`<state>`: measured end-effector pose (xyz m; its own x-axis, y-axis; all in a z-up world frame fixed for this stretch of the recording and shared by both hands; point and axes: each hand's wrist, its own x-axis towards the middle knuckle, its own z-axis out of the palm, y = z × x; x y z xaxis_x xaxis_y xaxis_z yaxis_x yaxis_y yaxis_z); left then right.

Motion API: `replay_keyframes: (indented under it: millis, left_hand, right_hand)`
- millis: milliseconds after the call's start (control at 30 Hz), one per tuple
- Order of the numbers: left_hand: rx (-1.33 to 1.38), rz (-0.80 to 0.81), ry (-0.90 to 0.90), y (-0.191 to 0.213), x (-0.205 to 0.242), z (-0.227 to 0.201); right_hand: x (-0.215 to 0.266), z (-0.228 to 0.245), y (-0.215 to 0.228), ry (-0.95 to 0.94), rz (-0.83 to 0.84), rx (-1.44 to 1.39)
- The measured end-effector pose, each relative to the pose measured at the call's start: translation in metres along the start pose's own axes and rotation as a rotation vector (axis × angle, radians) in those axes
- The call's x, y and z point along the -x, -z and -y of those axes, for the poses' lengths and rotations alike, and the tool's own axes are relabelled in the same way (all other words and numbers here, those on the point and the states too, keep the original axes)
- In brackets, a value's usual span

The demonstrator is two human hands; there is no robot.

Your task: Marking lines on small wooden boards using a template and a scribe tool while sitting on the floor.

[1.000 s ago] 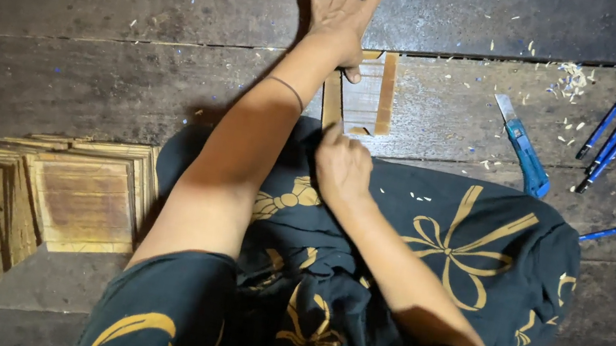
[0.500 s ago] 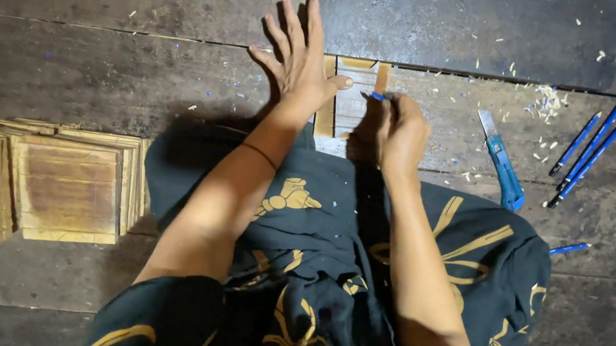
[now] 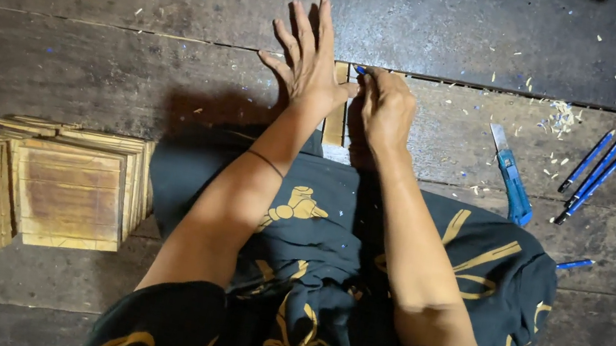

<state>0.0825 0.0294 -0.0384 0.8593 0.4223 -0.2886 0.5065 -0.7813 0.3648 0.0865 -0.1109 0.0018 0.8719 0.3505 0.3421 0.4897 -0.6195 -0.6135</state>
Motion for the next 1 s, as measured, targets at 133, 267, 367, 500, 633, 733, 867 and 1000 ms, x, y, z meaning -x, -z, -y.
replay_keyframes:
  millis: [133, 267, 367, 500, 633, 733, 867, 1000]
  left_hand:
    - [0.007, -0.001, -0.013, -0.002, -0.002, 0.0]
    - [0.001, 0.035, -0.003, 0.0, -0.004, -0.002]
    - [-0.02, 0.025, -0.021, -0.003, -0.005, -0.002]
    - [-0.001, 0.025, -0.035, -0.002, -0.004, -0.003]
    - [-0.017, 0.034, -0.029, -0.003, -0.004, -0.005]
    - [0.007, 0.017, -0.035, -0.002, -0.004, -0.004]
    - [0.008, 0.035, -0.023, 0.001, -0.002, -0.006]
    - [0.032, 0.054, -0.008, 0.001, -0.002, -0.005]
  right_hand:
    - [-0.004, -0.001, 0.002, 0.106, 0.044, 0.035]
    - [-0.014, 0.003, 0.01, 0.192, 0.13, 0.101]
    - [-0.021, 0.003, 0.015, 0.191, 0.213, 0.121]
    - [-0.026, 0.0, 0.017, 0.166, 0.297, 0.155]
    - [-0.029, -0.009, 0.02, 0.235, 0.336, 0.25]
    - [-0.036, -0.01, 0.022, 0.23, 0.396, 0.268]
    - [-0.043, -0.012, 0.023, 0.29, 0.447, 0.301]
    - [-0.05, -0.013, 0.027, 0.344, 0.497, 0.336]
